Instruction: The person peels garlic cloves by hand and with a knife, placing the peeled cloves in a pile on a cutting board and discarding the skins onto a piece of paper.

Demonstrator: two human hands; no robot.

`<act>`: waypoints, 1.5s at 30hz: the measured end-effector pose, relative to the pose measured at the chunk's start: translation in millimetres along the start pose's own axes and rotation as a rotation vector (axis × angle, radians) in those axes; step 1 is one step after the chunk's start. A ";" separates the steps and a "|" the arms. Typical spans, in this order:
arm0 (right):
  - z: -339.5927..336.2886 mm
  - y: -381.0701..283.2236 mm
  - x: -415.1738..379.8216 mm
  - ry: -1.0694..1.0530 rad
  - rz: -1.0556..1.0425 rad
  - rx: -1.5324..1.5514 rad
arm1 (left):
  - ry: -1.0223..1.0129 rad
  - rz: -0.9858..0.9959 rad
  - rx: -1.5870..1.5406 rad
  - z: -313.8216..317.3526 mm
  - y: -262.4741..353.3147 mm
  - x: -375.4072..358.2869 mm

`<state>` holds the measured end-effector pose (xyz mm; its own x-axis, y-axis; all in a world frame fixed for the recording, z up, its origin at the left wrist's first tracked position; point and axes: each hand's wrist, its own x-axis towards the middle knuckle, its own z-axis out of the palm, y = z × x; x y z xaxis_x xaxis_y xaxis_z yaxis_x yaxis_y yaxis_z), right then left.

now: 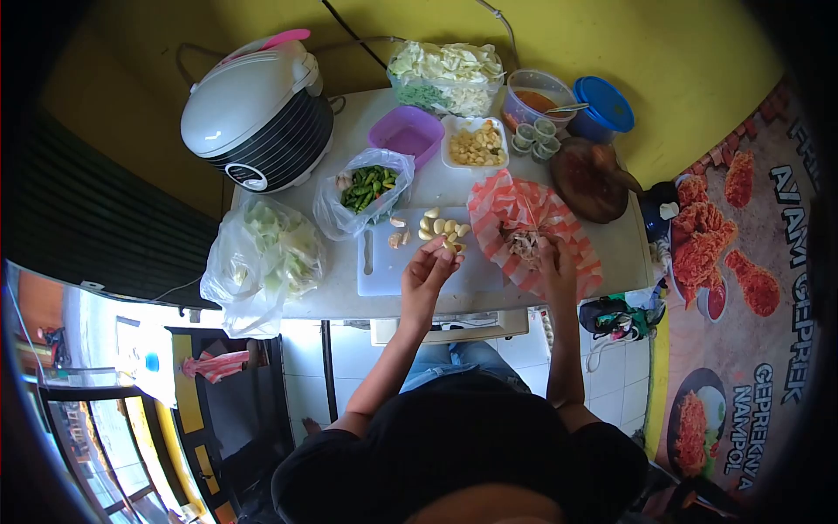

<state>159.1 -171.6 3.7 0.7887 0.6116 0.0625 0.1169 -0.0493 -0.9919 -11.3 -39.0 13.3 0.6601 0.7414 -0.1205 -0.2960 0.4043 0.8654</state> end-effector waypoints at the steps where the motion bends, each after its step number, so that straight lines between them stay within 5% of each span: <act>1: -1.6 -0.6 0.6 0.035 -0.012 -0.035 | -0.030 -0.006 0.012 0.6 -1.0 1.7; 4: 4.3 -3.2 2.6 0.131 -0.092 -0.129 | -0.112 0.003 0.078 2.5 -0.9 5.2; 7: 18.9 -35.9 -12.0 -0.047 -0.032 0.120 | -0.171 0.072 0.145 8.3 3.8 4.9; 13: 44.6 -56.7 -41.3 -0.372 0.041 0.110 | -0.199 0.124 0.075 8.1 2.8 -1.7; 29: 75.4 -59.7 -59.9 -0.269 -0.243 -0.004 | -0.137 0.189 0.169 -2.6 17.2 -22.9; 35: 77.4 -61.3 -64.0 -0.321 0.106 0.435 | -0.162 0.142 0.151 -2.1 19.5 -25.1; 45: 69.2 -58.6 -64.2 -0.402 -0.080 0.147 | -0.185 0.195 0.203 -13.0 22.6 -25.1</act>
<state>59.9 -153.3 50.2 0.4795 0.8692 0.1210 0.0583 0.1061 -0.9926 -43.5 -41.6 29.6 0.7245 0.6767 0.1313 -0.2979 0.1357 0.9449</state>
